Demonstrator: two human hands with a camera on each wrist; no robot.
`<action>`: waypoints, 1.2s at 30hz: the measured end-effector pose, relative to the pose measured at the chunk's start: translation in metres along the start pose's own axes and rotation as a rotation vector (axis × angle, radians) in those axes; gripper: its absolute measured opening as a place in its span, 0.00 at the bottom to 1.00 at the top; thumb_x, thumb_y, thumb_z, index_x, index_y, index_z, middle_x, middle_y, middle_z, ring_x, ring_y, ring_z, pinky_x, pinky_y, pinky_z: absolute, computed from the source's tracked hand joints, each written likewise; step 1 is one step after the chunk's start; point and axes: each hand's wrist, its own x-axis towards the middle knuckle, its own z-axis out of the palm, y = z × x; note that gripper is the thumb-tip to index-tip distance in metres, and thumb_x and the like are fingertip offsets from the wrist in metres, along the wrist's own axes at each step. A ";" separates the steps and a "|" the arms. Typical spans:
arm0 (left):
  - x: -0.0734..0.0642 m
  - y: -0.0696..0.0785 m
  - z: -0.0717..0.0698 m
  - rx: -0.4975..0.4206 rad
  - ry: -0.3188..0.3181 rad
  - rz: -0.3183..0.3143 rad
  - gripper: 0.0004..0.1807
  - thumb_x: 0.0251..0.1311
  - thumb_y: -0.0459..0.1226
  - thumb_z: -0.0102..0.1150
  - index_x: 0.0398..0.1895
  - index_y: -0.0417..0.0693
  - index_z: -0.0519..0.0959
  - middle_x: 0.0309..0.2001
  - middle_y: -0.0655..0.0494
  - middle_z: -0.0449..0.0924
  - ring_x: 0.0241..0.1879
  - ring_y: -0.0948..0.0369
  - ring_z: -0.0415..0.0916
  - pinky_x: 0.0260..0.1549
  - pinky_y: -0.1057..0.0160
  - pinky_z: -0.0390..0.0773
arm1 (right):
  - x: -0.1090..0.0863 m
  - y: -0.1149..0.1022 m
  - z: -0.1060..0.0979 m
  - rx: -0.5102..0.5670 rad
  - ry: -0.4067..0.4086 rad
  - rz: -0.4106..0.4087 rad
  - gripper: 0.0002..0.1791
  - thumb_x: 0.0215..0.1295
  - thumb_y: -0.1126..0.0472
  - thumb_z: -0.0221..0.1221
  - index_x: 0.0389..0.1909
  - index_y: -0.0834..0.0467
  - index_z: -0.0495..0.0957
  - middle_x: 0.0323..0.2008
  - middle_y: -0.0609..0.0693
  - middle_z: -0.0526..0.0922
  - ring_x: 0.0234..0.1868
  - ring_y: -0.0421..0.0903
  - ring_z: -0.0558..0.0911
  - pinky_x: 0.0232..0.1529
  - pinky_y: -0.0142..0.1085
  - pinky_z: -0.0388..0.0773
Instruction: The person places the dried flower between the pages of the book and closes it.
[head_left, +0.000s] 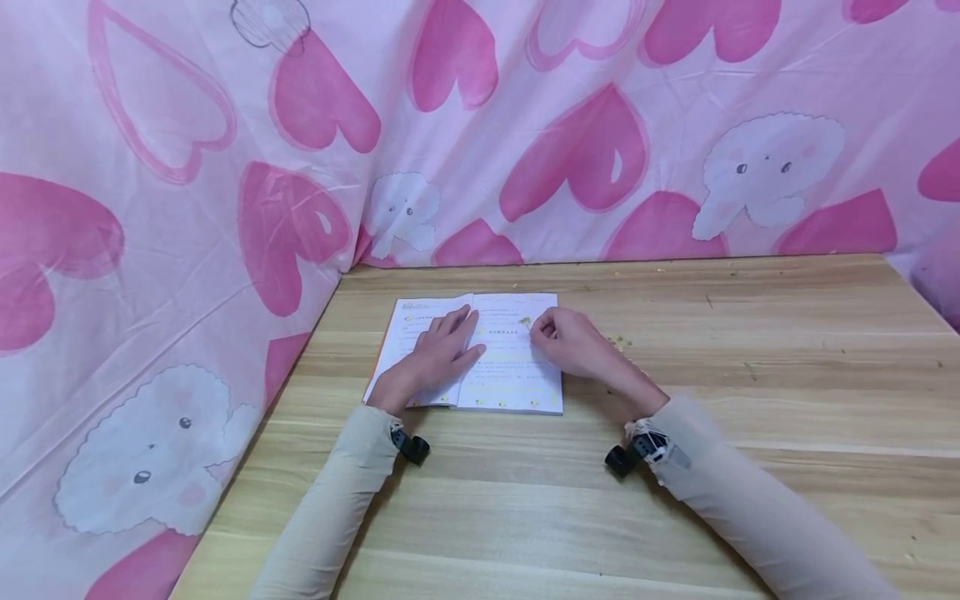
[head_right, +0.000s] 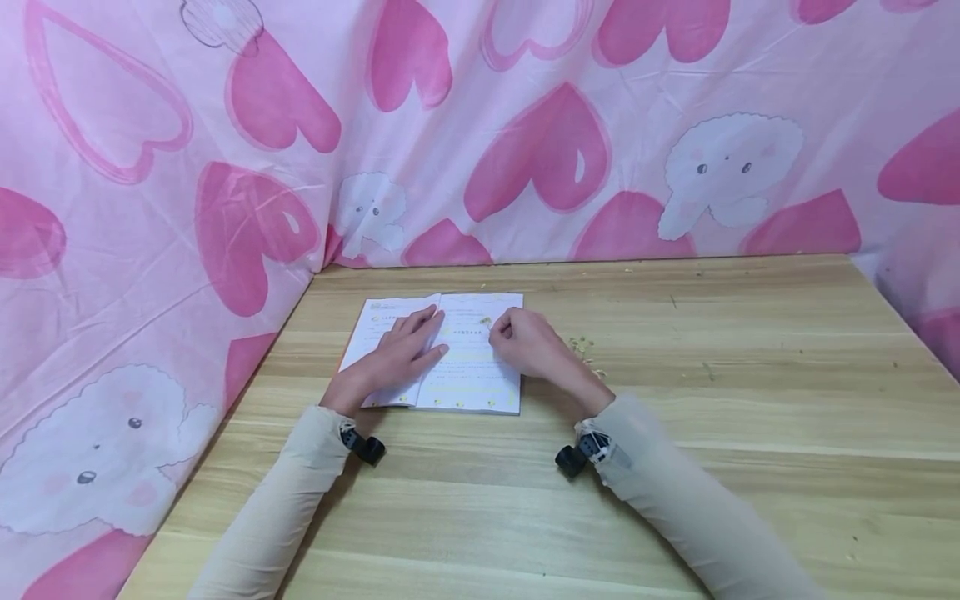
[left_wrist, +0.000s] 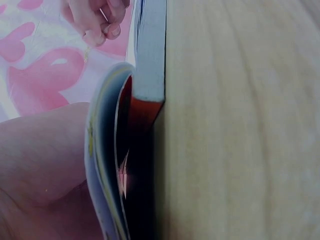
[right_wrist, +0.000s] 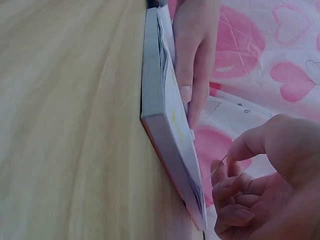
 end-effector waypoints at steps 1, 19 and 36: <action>0.000 0.000 0.000 0.002 0.001 0.002 0.41 0.85 0.55 0.43 0.91 0.52 0.45 0.91 0.50 0.38 0.88 0.48 0.41 0.83 0.35 0.48 | 0.002 -0.001 0.001 0.003 -0.003 0.014 0.13 0.75 0.60 0.56 0.49 0.62 0.85 0.44 0.56 0.87 0.45 0.50 0.83 0.49 0.41 0.80; 0.002 -0.001 0.001 0.039 -0.003 0.002 0.41 0.85 0.57 0.42 0.91 0.53 0.44 0.91 0.50 0.38 0.87 0.47 0.42 0.82 0.35 0.51 | 0.022 -0.003 0.013 0.076 0.003 0.117 0.14 0.76 0.56 0.63 0.50 0.61 0.90 0.45 0.56 0.91 0.45 0.48 0.85 0.46 0.36 0.82; 0.001 -0.001 -0.001 0.011 -0.007 0.017 0.40 0.86 0.54 0.42 0.91 0.51 0.45 0.91 0.49 0.38 0.87 0.47 0.43 0.82 0.35 0.50 | 0.015 -0.005 0.017 -0.128 -0.096 -0.089 0.06 0.69 0.54 0.72 0.37 0.53 0.89 0.29 0.45 0.86 0.32 0.41 0.81 0.38 0.35 0.77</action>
